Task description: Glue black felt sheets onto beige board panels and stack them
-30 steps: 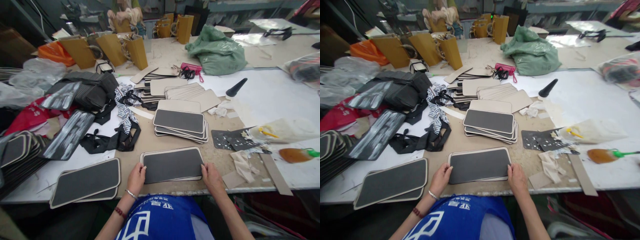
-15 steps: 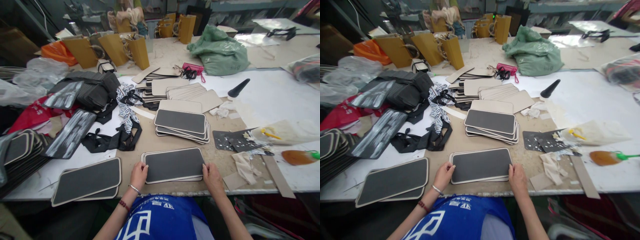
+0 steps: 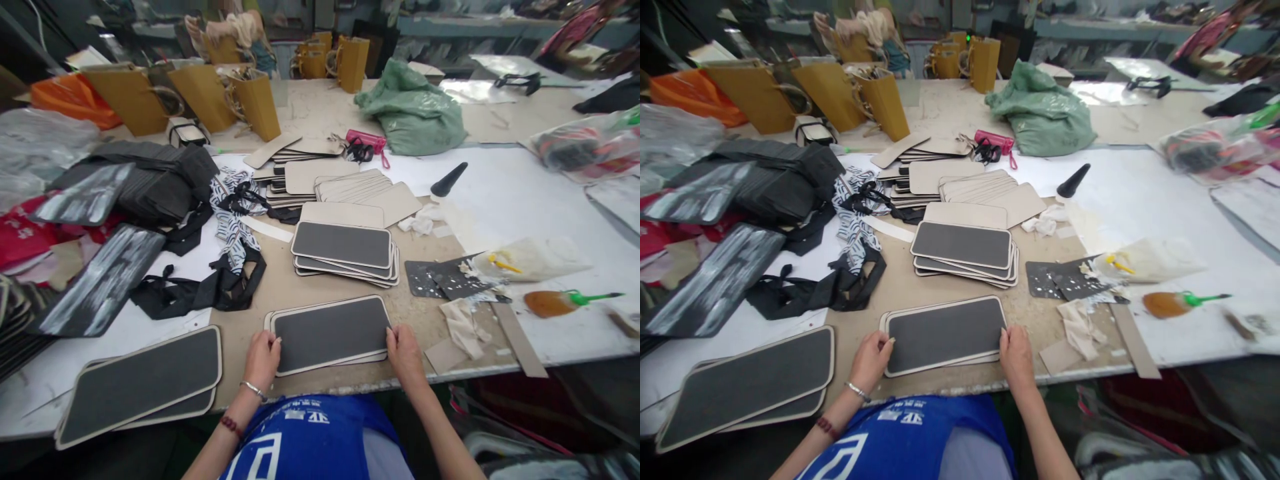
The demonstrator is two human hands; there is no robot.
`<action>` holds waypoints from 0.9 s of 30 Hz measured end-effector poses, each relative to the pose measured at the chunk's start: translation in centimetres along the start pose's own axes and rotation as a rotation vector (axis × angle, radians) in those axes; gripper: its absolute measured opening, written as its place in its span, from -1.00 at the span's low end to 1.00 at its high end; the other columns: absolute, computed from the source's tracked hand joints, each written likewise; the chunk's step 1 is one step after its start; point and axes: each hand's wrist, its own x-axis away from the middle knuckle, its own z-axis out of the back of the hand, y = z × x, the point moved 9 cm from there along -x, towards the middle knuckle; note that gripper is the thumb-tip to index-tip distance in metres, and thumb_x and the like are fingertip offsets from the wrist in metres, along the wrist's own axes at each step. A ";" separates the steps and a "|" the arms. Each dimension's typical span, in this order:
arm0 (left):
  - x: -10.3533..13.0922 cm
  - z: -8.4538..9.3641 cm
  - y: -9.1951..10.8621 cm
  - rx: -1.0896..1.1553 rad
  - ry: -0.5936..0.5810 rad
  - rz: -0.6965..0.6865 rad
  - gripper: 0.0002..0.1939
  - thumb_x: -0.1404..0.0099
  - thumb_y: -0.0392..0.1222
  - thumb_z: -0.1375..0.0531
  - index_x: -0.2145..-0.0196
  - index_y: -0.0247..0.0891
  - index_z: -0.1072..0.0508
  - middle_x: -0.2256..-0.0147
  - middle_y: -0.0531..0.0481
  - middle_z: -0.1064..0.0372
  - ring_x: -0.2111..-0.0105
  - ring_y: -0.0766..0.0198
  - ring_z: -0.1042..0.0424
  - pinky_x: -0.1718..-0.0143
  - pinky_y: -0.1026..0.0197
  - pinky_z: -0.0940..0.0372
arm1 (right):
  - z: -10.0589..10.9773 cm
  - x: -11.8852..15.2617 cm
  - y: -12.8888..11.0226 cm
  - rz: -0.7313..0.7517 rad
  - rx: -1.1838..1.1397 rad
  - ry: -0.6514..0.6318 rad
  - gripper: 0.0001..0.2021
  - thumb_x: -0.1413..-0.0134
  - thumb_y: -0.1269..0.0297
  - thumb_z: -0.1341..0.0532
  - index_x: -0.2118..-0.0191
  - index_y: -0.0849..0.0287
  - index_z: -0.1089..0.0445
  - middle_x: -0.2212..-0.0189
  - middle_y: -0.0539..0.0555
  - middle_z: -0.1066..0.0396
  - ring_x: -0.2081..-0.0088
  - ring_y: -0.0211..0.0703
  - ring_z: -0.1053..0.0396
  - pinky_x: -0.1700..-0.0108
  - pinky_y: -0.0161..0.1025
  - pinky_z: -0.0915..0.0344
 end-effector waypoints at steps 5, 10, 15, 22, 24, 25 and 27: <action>-0.1 0.0 -0.1 0.016 -0.019 0.016 -0.83 -0.10 -0.27 -0.06 0.62 -0.19 -0.19 0.55 0.02 -0.19 0.43 0.20 -0.27 0.31 0.18 -0.18 | -0.1 -0.1 0.1 -0.004 -0.008 -0.003 -0.67 -0.18 0.06 0.15 0.55 0.06 0.01 0.59 0.01 -0.11 0.49 -0.16 -0.11 0.41 -0.21 -0.12; -0.1 0.2 -0.1 0.078 -0.010 0.052 -0.81 -0.08 -0.31 -0.07 0.64 -0.21 -0.19 0.56 0.05 -0.18 0.42 0.22 -0.27 0.30 0.20 -0.17 | 0.0 -0.2 0.1 -0.012 -0.033 -0.035 -0.63 -0.17 -0.02 0.17 0.56 0.06 -0.01 0.60 0.01 -0.11 0.50 -0.14 -0.11 0.41 -0.20 -0.09; -0.1 0.4 -0.4 0.087 0.015 0.088 -0.82 -0.07 -0.33 -0.09 0.63 -0.23 -0.21 0.56 0.08 -0.18 0.44 0.28 -0.27 0.35 0.25 -0.17 | -0.3 -0.4 0.3 -0.030 -0.020 -0.070 -0.58 -0.13 -0.12 0.19 0.57 0.05 -0.01 0.62 0.02 -0.11 0.50 -0.13 -0.11 0.41 -0.19 -0.08; -0.1 0.5 -0.4 0.113 0.014 0.105 -0.80 -0.05 -0.36 -0.11 0.66 -0.24 -0.21 0.58 0.08 -0.19 0.44 0.28 -0.27 0.35 0.26 -0.14 | -0.2 -0.6 -0.2 -0.016 -0.008 -0.079 -0.55 -0.11 -0.17 0.23 0.58 0.04 0.02 0.63 0.02 -0.09 0.51 -0.12 -0.10 0.41 -0.18 -0.07; -0.2 0.5 -0.4 0.115 0.007 0.106 -0.79 -0.05 -0.37 -0.11 0.67 -0.24 -0.21 0.59 0.08 -0.18 0.44 0.28 -0.27 0.36 0.27 -0.13 | -0.2 -0.6 -0.3 -0.013 0.000 -0.081 -0.54 -0.10 -0.19 0.24 0.59 0.03 0.03 0.63 0.02 -0.09 0.52 -0.12 -0.09 0.42 -0.18 -0.06; -0.2 0.5 -0.4 0.114 0.007 0.107 -0.79 -0.05 -0.37 -0.11 0.67 -0.24 -0.20 0.60 0.09 -0.18 0.45 0.29 -0.27 0.37 0.27 -0.13 | -0.1 -0.6 -0.3 -0.010 0.006 -0.078 -0.54 -0.10 -0.20 0.25 0.59 0.03 0.04 0.63 0.02 -0.09 0.52 -0.12 -0.10 0.43 -0.18 -0.06; -0.2 0.6 -0.5 0.110 0.008 0.110 -0.78 -0.05 -0.37 -0.11 0.68 -0.24 -0.20 0.61 0.09 -0.18 0.46 0.29 -0.26 0.39 0.28 -0.13 | -0.1 -0.6 -0.3 0.000 0.013 -0.073 -0.53 -0.09 -0.21 0.26 0.59 0.03 0.04 0.63 0.02 -0.09 0.52 -0.11 -0.10 0.44 -0.18 -0.05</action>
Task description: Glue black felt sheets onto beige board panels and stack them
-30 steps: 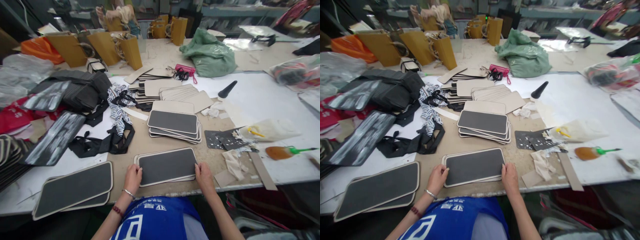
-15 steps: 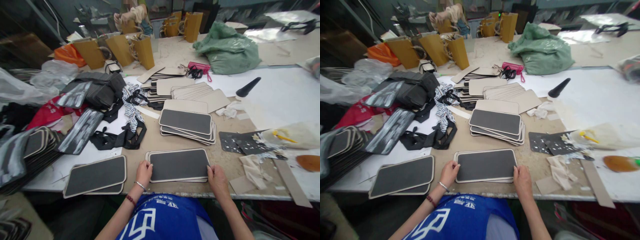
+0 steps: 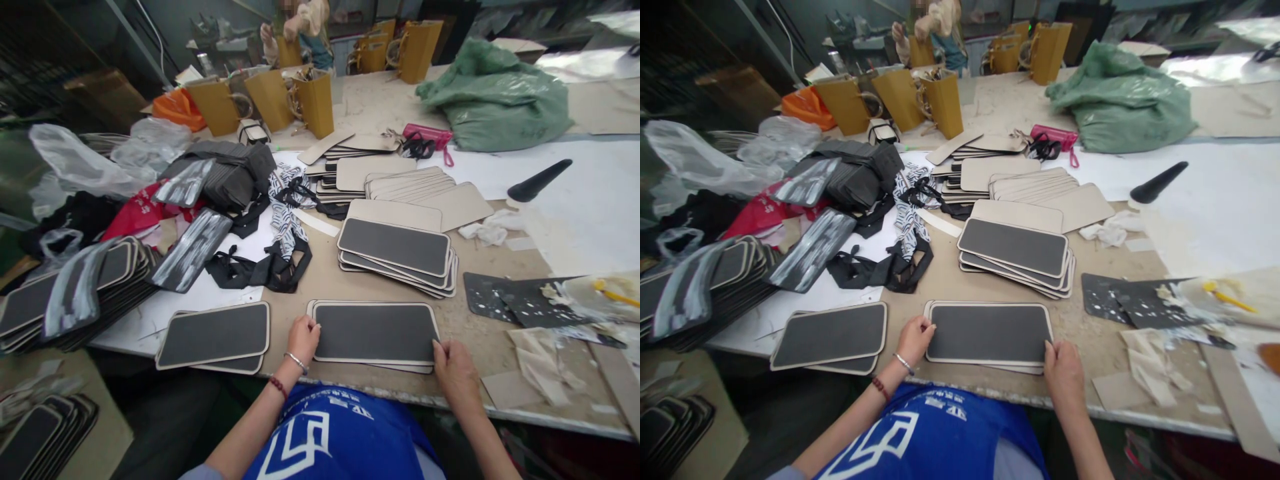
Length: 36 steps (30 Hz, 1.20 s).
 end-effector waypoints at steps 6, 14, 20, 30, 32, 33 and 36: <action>0.1 0.1 0.3 -0.028 -0.002 -0.017 -0.79 -0.06 -0.35 -0.11 0.68 -0.23 -0.21 0.60 0.09 -0.19 0.47 0.30 -0.26 0.37 0.28 -0.13 | 0.0 0.0 0.1 -0.008 0.002 0.011 -0.55 -0.10 -0.18 0.23 0.59 0.03 0.02 0.64 0.02 -0.10 0.53 -0.12 -0.09 0.45 -0.19 -0.05; 0.1 0.0 0.4 -0.069 -0.007 -0.044 -0.79 -0.06 -0.31 -0.09 0.68 -0.21 -0.20 0.61 0.08 -0.19 0.48 0.26 -0.26 0.38 0.26 -0.13 | -0.4 0.3 0.4 -0.016 -0.017 0.021 -0.60 -0.16 -0.07 0.21 0.55 0.05 0.00 0.59 0.03 -0.13 0.48 -0.12 -0.12 0.37 -0.16 -0.12; -0.1 -0.1 0.4 -0.094 -0.025 -0.061 -0.80 -0.06 -0.26 -0.08 0.68 -0.21 -0.22 0.63 0.07 -0.22 0.48 0.25 -0.29 0.42 0.27 -0.13 | -0.5 0.4 0.6 -0.025 -0.009 0.032 -0.65 -0.17 0.01 0.19 0.56 0.05 0.02 0.58 0.04 -0.12 0.48 -0.12 -0.11 0.38 -0.16 -0.13; -0.1 -0.1 0.5 -0.119 -0.028 -0.075 -0.82 -0.05 -0.26 -0.08 0.68 -0.20 -0.24 0.61 0.03 -0.29 0.47 0.21 -0.32 0.41 0.25 -0.15 | -0.6 0.4 0.7 -0.021 0.005 0.038 -0.70 -0.16 0.11 0.16 0.56 0.05 0.03 0.58 0.04 -0.12 0.47 -0.11 -0.12 0.38 -0.14 -0.14; -0.1 -0.1 0.5 -0.119 -0.027 -0.071 -0.81 -0.05 -0.26 -0.09 0.68 -0.20 -0.23 0.61 0.04 -0.29 0.46 0.22 -0.33 0.40 0.25 -0.15 | -0.7 0.4 0.7 -0.019 0.008 0.034 -0.71 -0.15 0.13 0.15 0.56 0.05 0.03 0.58 0.04 -0.12 0.47 -0.12 -0.12 0.38 -0.15 -0.14; -0.1 -0.1 0.5 -0.119 -0.027 -0.069 -0.80 -0.05 -0.26 -0.09 0.68 -0.20 -0.23 0.62 0.04 -0.28 0.46 0.22 -0.33 0.40 0.25 -0.15 | -0.7 0.4 0.7 -0.017 0.009 0.032 -0.72 -0.15 0.13 0.15 0.56 0.05 0.03 0.58 0.04 -0.12 0.47 -0.12 -0.12 0.38 -0.15 -0.14; 0.0 0.0 0.6 -0.118 -0.022 -0.057 -0.80 -0.06 -0.27 -0.09 0.68 -0.20 -0.22 0.62 0.05 -0.26 0.45 0.22 -0.33 0.39 0.26 -0.15 | -0.9 0.3 0.7 -0.014 0.013 0.021 -0.73 -0.15 0.15 0.14 0.56 0.05 0.04 0.59 0.04 -0.12 0.47 -0.12 -0.12 0.38 -0.16 -0.14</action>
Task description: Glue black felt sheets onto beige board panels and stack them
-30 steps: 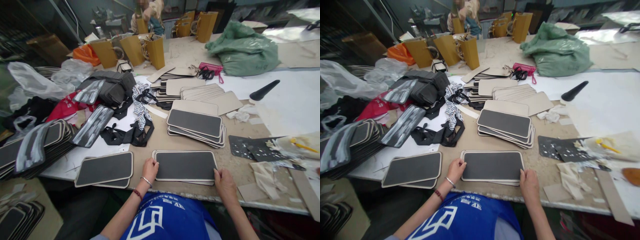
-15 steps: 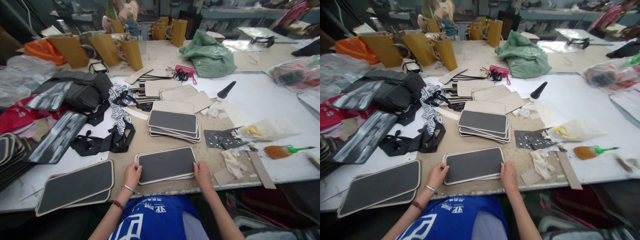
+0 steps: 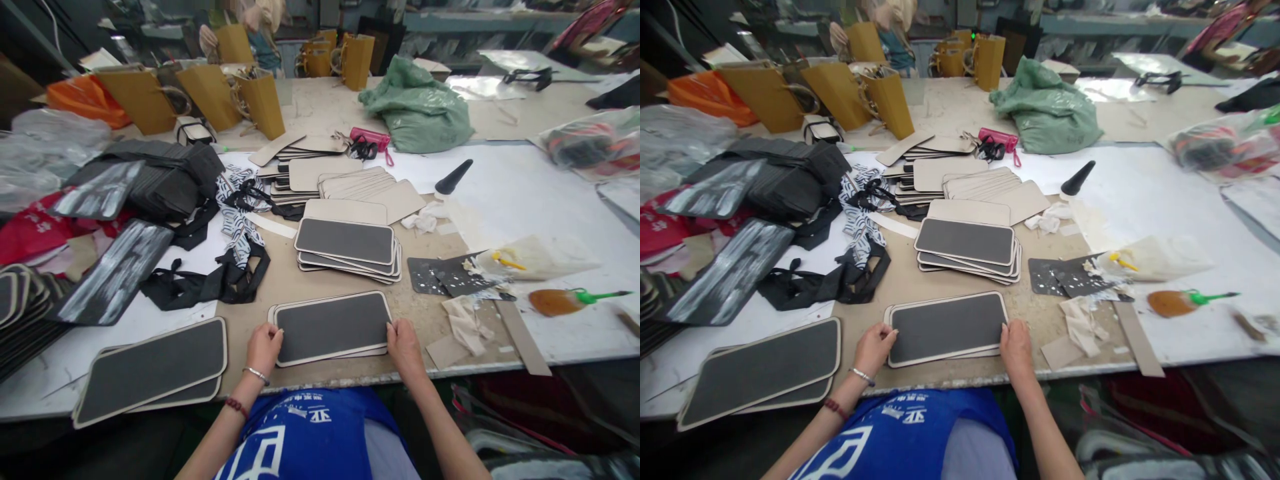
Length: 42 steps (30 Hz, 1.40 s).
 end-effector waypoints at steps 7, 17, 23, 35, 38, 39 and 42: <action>0.0 0.0 -0.1 -0.002 -0.009 0.028 -0.81 -0.06 -0.28 -0.10 0.67 -0.21 -0.22 0.62 0.07 -0.23 0.47 0.25 -0.32 0.41 0.27 -0.14 | 0.2 0.1 0.1 -0.011 0.059 -0.026 -0.75 -0.12 0.14 0.08 0.55 0.06 0.02 0.54 0.06 -0.11 0.40 -0.08 -0.11 0.33 -0.13 -0.11; 0.1 0.0 -0.1 0.022 0.015 0.032 -0.79 -0.06 -0.29 -0.10 0.68 -0.21 -0.21 0.62 0.07 -0.21 0.44 0.24 -0.31 0.38 0.26 -0.14 | 0.1 0.2 1.2 -0.147 0.049 -0.123 -0.71 -0.11 0.06 0.09 0.56 0.06 0.00 0.55 0.03 -0.12 0.42 -0.10 -0.14 0.33 -0.17 -0.09; 0.1 -0.2 -0.5 0.063 0.033 0.053 -0.81 -0.05 -0.31 -0.12 0.67 -0.23 -0.24 0.60 0.07 -0.23 0.45 0.26 -0.29 0.38 0.28 -0.13 | 0.0 0.2 1.1 -0.150 0.061 -0.136 -0.69 -0.10 0.02 0.14 0.56 0.05 0.03 0.56 0.03 -0.11 0.40 -0.08 -0.13 0.31 -0.16 -0.09; 0.3 0.2 -1.5 0.172 0.100 0.112 -0.82 -0.01 -0.34 -0.17 0.69 -0.26 -0.31 0.62 0.11 -0.26 0.51 0.35 -0.29 0.41 0.32 -0.13 | -0.5 0.0 1.5 -0.128 0.053 -0.178 -0.68 -0.02 -0.03 0.12 0.58 0.04 -0.02 0.58 0.05 -0.12 0.40 -0.04 -0.11 0.32 -0.15 -0.07; 0.3 0.2 -1.5 0.198 0.097 0.114 -0.81 -0.01 -0.34 -0.18 0.70 -0.27 -0.31 0.63 0.12 -0.25 0.52 0.36 -0.28 0.42 0.32 -0.13 | -0.5 0.1 1.5 -0.145 0.057 -0.186 -0.69 -0.01 -0.03 0.12 0.57 0.04 -0.03 0.58 0.04 -0.12 0.40 -0.04 -0.11 0.31 -0.14 -0.07; 0.3 0.2 -1.5 0.204 0.095 0.115 -0.81 -0.01 -0.35 -0.18 0.70 -0.27 -0.31 0.63 0.12 -0.25 0.52 0.36 -0.27 0.41 0.32 -0.13 | -0.5 0.1 1.6 -0.159 0.061 -0.189 -0.69 0.00 -0.03 0.12 0.57 0.04 -0.03 0.57 0.05 -0.12 0.39 -0.03 -0.11 0.31 -0.14 -0.07; 0.2 0.3 -1.6 0.211 0.098 0.124 -0.80 0.00 -0.35 -0.19 0.71 -0.27 -0.29 0.63 0.13 -0.22 0.51 0.36 -0.26 0.40 0.32 -0.13 | -0.4 0.1 1.5 -0.194 0.073 -0.199 -0.71 0.01 -0.02 0.11 0.56 0.04 -0.03 0.55 0.06 -0.12 0.37 -0.02 -0.12 0.32 -0.14 -0.07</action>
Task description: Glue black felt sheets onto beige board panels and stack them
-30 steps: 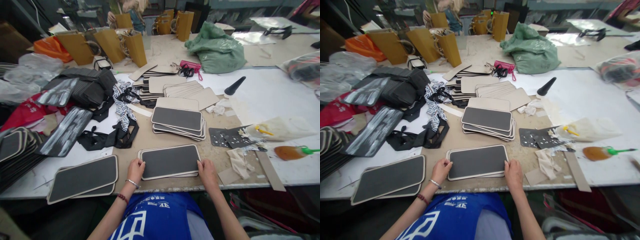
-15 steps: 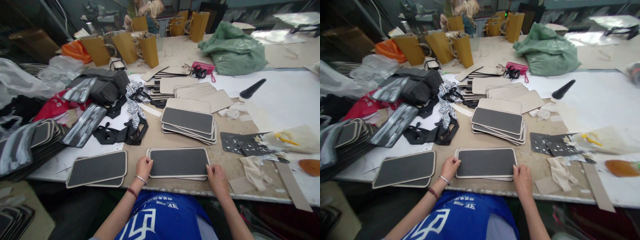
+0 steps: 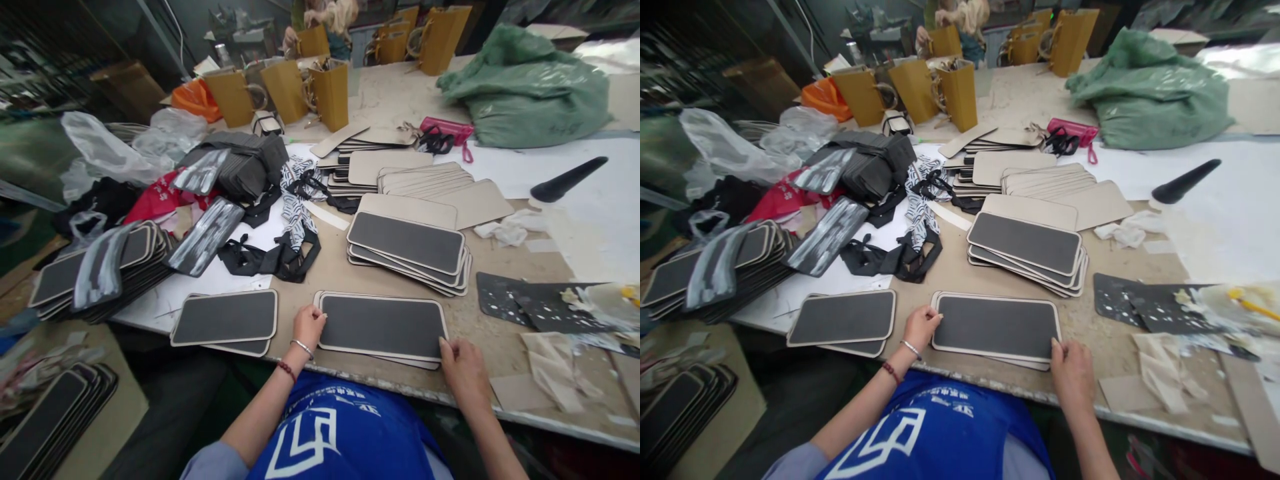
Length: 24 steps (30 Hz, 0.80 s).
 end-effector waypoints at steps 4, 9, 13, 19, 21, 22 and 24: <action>-0.2 0.2 -0.2 0.001 0.009 0.013 -0.81 0.03 -0.35 -0.21 0.71 -0.27 -0.29 0.62 0.12 -0.21 0.50 0.36 -0.25 0.38 0.31 -0.14 | 0.1 0.0 0.0 -0.038 0.020 -0.017 -0.73 0.03 0.00 0.10 0.56 0.04 -0.02 0.54 0.06 -0.10 0.36 -0.01 -0.12 0.32 -0.14 -0.08; -0.3 -0.2 -0.5 0.010 -0.034 0.031 -0.81 0.01 -0.33 -0.19 0.71 -0.27 -0.31 0.64 0.12 -0.23 0.54 0.36 -0.26 0.43 0.32 -0.13 | 0.0 0.0 0.0 -0.072 0.027 -0.033 -0.75 0.05 0.01 0.09 0.56 0.04 -0.01 0.54 0.05 -0.08 0.37 -0.02 -0.12 0.32 -0.15 -0.08; -0.4 -0.4 -0.7 0.009 -0.062 0.051 -0.81 0.00 -0.34 -0.19 0.71 -0.27 -0.31 0.65 0.12 -0.25 0.56 0.36 -0.27 0.46 0.32 -0.13 | 0.0 0.0 0.0 -0.068 0.029 -0.036 -0.75 0.04 0.01 0.09 0.56 0.04 -0.01 0.54 0.05 -0.08 0.37 -0.03 -0.11 0.34 -0.15 -0.07; -0.6 -0.5 -0.7 -0.005 -0.094 0.061 -0.80 0.01 -0.34 -0.19 0.72 -0.27 -0.30 0.66 0.12 -0.25 0.57 0.37 -0.27 0.47 0.32 -0.13 | 0.0 0.1 -0.1 -0.057 0.035 -0.019 -0.76 0.04 0.03 0.09 0.56 0.04 0.00 0.54 0.05 -0.08 0.38 -0.03 -0.11 0.34 -0.16 -0.07; -0.6 -0.5 -0.6 -0.012 -0.102 0.057 -0.80 0.00 -0.34 -0.19 0.72 -0.27 -0.29 0.66 0.12 -0.25 0.57 0.37 -0.27 0.47 0.32 -0.13 | 0.1 0.1 -0.1 -0.061 0.044 -0.015 -0.76 0.03 0.04 0.09 0.56 0.04 -0.01 0.54 0.05 -0.08 0.38 -0.03 -0.11 0.35 -0.16 -0.07; -0.6 -0.5 -0.5 -0.016 -0.105 0.054 -0.79 0.00 -0.34 -0.19 0.72 -0.27 -0.29 0.66 0.12 -0.25 0.57 0.37 -0.27 0.47 0.32 -0.13 | 0.1 0.1 -0.1 -0.061 0.049 -0.012 -0.76 0.02 0.04 0.09 0.56 0.05 -0.01 0.54 0.05 -0.08 0.37 -0.04 -0.11 0.35 -0.16 -0.07; -0.6 -0.5 -0.5 -0.027 -0.108 0.046 -0.79 0.01 -0.35 -0.18 0.72 -0.27 -0.28 0.66 0.13 -0.25 0.57 0.37 -0.28 0.47 0.33 -0.14 | 0.0 0.0 -0.1 -0.058 0.061 -0.015 -0.76 0.01 0.05 0.08 0.56 0.05 -0.01 0.54 0.04 -0.08 0.38 -0.04 -0.11 0.35 -0.17 -0.07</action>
